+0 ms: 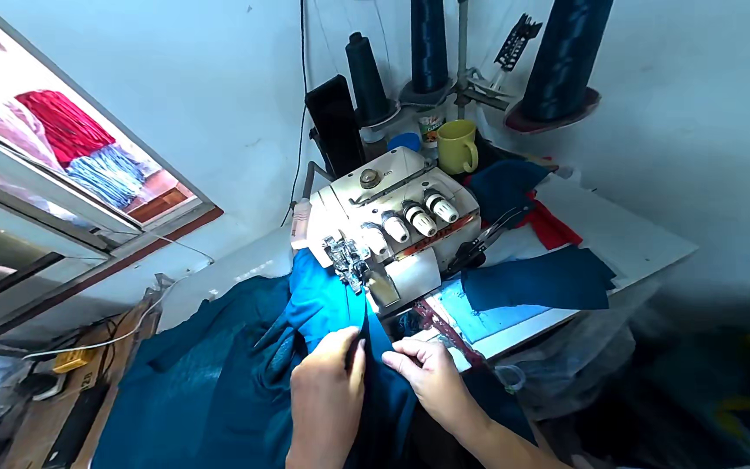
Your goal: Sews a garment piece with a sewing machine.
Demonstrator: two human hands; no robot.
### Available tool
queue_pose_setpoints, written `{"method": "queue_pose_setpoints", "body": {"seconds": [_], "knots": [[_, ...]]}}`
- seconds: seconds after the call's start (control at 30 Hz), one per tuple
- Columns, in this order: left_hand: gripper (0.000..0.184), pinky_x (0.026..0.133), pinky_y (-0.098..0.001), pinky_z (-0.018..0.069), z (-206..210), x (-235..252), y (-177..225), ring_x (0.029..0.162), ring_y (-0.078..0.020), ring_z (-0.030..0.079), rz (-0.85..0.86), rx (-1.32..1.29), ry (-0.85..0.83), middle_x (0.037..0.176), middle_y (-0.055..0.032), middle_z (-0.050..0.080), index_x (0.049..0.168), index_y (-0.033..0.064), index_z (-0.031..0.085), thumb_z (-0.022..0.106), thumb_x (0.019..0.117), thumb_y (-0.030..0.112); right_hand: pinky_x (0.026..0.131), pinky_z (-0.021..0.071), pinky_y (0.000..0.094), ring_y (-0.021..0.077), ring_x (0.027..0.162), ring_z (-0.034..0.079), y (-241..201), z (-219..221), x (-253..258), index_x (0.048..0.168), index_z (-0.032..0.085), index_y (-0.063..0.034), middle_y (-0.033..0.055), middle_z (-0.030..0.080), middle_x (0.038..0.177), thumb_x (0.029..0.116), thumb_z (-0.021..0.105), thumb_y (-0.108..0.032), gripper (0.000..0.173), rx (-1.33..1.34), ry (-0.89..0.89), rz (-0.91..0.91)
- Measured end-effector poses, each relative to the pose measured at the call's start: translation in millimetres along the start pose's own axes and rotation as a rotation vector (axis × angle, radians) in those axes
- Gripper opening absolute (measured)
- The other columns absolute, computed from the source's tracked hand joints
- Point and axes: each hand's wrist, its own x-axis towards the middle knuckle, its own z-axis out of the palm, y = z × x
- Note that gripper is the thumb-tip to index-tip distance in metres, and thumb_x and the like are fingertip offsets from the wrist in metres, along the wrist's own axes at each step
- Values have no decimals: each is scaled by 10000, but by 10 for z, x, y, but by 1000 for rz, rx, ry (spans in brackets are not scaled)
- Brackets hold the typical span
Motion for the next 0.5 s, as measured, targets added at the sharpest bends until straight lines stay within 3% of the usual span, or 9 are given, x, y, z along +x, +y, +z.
{"method": "queue_pose_setpoints", "body": {"seconds": [0.07, 0.13, 0.2, 0.33, 0.43, 0.5], "knots": [[191, 689, -217, 531, -33, -69, -152, 767, -36, 622, -74, -191, 42, 833, 45, 660, 903, 119, 773, 617, 921, 228, 749, 519, 184, -10, 801, 642, 29, -22, -51, 902, 774, -72, -22, 719, 842, 959, 654, -173, 166, 51, -45, 24], [163, 751, -162, 554, -50, -80, -260, 822, -2, 647, -139, -487, 63, 878, 49, 682, 947, 81, 737, 590, 957, 152, 747, 539, 180, -7, 796, 655, 65, -30, -88, 907, 773, -62, -16, 724, 840, 949, 672, -163, 149, 73, -52, 27], [152, 703, -154, 550, -57, -62, -249, 768, -3, 657, -180, -659, 69, 846, 49, 699, 988, 72, 711, 566, 989, 116, 753, 554, 183, 3, 792, 668, 74, -23, -110, 893, 776, -61, -13, 730, 834, 916, 716, -159, 117, 96, -30, 44], [154, 583, -144, 508, -43, -113, -133, 640, 40, 597, -24, -444, -12, 761, 93, 684, 941, 131, 745, 640, 966, 240, 704, 537, 195, 37, 732, 643, 46, -16, -105, 891, 739, -57, -7, 692, 783, 873, 778, -146, 99, 197, 20, 151], [197, 591, -204, 542, -28, -146, -83, 660, 6, 654, 50, -205, -34, 757, 76, 713, 918, 151, 766, 615, 954, 273, 704, 526, 214, 64, 719, 630, 20, -30, -61, 887, 725, -33, 20, 678, 763, 921, 737, -99, 75, 312, 18, 197], [189, 594, -176, 522, -4, -144, -99, 649, 25, 619, 20, -231, -23, 768, 81, 702, 942, 147, 762, 610, 965, 257, 726, 536, 220, 68, 750, 645, 26, -45, -62, 854, 737, -40, 21, 689, 775, 909, 746, -103, 84, 311, 24, 170]]}}
